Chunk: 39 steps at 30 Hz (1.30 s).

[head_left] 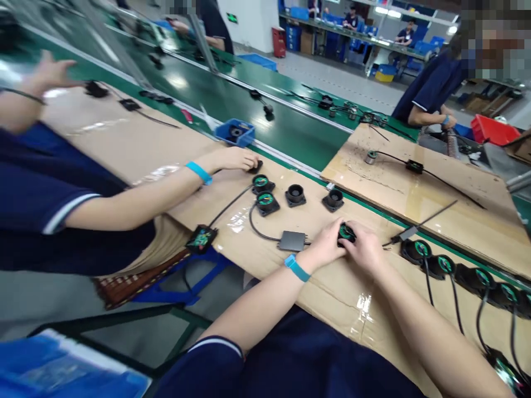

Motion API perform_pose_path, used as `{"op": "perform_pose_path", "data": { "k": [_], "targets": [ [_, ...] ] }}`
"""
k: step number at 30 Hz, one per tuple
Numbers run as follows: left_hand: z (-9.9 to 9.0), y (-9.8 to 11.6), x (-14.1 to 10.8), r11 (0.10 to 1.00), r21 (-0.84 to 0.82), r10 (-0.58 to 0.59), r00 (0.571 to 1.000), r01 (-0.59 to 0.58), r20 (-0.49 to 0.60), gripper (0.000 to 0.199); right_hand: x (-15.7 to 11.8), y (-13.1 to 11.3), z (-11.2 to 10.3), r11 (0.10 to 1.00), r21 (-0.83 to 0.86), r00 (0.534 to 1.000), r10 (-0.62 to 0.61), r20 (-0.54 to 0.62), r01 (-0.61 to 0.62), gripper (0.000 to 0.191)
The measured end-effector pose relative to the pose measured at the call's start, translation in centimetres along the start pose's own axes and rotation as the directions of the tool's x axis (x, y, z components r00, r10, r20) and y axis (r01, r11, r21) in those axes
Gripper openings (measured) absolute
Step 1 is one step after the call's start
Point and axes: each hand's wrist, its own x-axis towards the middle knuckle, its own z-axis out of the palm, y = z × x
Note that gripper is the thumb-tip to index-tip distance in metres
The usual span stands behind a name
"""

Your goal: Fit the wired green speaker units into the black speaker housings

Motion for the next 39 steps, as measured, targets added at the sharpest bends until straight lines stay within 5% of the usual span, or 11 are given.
{"op": "perform_pose_path", "data": {
  "k": [6, 10, 15, 20, 24, 28, 33, 36, 39],
  "targets": [
    [-0.1, 0.9, 0.0, 0.991, 0.005, 0.134, 0.988, -0.134, -0.081, 0.159, -0.4, 1.9, 1.2, 0.992, -0.009, 0.962, -0.124, -0.244, 0.125, 0.034],
    [-0.4, 1.3, -0.3, 0.973, -0.012, 0.221, 0.941, -0.232, -0.256, 0.136, 0.5, 1.9, -0.6, 0.998, -0.056, 0.899, -0.039, -0.436, 0.016, 0.038],
    [-0.9, 1.6, -0.7, 0.975, 0.006, 0.204, 0.887, -0.222, -0.413, 0.099, 1.4, 2.0, -0.8, 0.99, -0.124, 0.985, 0.041, -0.165, -0.062, 0.036],
    [-0.9, 1.5, -0.8, 0.983, 0.001, 0.162, 0.879, -0.181, -0.449, 0.088, 1.6, 1.5, -0.7, 0.989, -0.137, 0.949, 0.008, -0.314, -0.054, 0.038],
    [-1.0, 1.5, -0.8, 0.988, 0.009, 0.142, 0.873, -0.156, -0.467, 0.083, 2.3, 0.9, -1.0, 0.991, -0.135, 0.995, 0.0, -0.096, -0.013, 0.036],
    [-1.0, 1.4, -0.9, 0.989, -0.001, 0.131, 0.866, -0.15, -0.482, 0.08, 2.5, 0.0, -1.2, 0.99, -0.117, 0.987, 0.059, -0.149, -0.077, 0.036],
    [-0.8, 0.1, -1.0, 0.992, 0.027, 0.118, 0.855, -0.12, -0.505, 0.079, 2.0, -1.2, 0.5, 0.981, -0.16, 0.991, 0.122, 0.048, -0.113, 0.035],
    [-1.0, -0.3, -0.8, 0.993, 0.035, 0.116, 0.85, -0.115, -0.514, 0.077, 1.7, -0.3, -1.6, 0.988, -0.15, 0.993, 0.061, 0.098, -0.046, 0.043],
    [-1.3, 0.1, -0.7, 1.0, 0.011, -0.005, 0.883, 0.012, -0.47, 0.066, 0.3, 2.2, -6.5, 0.974, -0.224, 0.986, 0.075, 0.147, -0.041, 0.047]
  ]
}}
